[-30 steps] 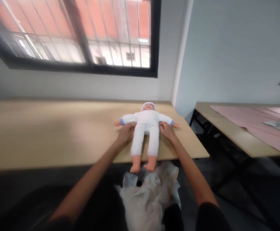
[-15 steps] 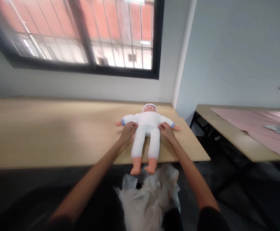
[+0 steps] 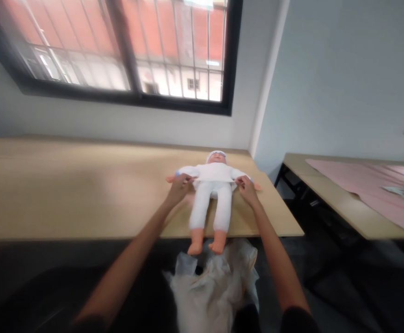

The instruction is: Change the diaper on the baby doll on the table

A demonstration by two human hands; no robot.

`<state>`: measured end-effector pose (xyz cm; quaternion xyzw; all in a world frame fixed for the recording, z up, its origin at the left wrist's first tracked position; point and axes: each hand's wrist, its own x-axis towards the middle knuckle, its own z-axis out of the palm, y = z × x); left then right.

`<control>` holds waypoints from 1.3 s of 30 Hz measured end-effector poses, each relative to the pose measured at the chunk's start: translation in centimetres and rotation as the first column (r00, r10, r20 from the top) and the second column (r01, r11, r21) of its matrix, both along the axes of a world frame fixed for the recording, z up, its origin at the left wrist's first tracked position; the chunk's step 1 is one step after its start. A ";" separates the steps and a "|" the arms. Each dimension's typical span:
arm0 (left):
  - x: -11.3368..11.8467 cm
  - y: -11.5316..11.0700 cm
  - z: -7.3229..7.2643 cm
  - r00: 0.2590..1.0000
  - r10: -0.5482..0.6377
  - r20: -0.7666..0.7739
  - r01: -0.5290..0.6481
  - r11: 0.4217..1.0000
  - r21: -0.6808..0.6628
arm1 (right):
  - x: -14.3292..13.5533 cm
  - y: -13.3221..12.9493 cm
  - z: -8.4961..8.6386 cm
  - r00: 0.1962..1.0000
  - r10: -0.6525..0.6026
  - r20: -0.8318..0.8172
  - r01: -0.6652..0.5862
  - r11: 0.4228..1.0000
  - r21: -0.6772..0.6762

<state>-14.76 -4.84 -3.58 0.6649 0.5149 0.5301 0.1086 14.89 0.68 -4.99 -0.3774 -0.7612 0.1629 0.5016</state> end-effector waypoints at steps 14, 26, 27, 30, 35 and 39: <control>3.4 0.7 0.9 0.989 -0.135 -0.063 0.136 0.991 0.015 | -2.9 -0.9 0.0 0.991 0.129 -0.033 -0.130 0.991 -0.029; 4.1 0.0 1.4 0.978 -0.087 -0.190 0.109 0.988 0.105 | -3.0 -1.3 0.2 0.998 -0.004 0.059 -0.003 0.994 0.107; 3.9 -0.1 1.4 0.977 -0.088 -0.197 0.110 0.989 0.104 | -2.9 -1.4 0.2 0.998 -0.001 0.066 -0.006 0.995 0.103; 3.7 -0.3 1.3 0.973 -0.086 -0.214 0.109 0.989 0.099 | -2.7 -1.8 0.3 0.997 0.033 0.070 -0.039 0.996 0.078; 3.7 -0.2 1.0 0.986 -0.030 -0.161 0.055 0.987 0.149 | -2.9 -2.3 0.6 0.997 0.077 0.014 -0.077 0.995 0.066; 4.0 -0.2 0.9 0.958 -0.160 -0.238 0.197 0.971 0.139 | -3.1 -2.4 0.4 0.993 0.120 0.008 -0.120 0.991 0.063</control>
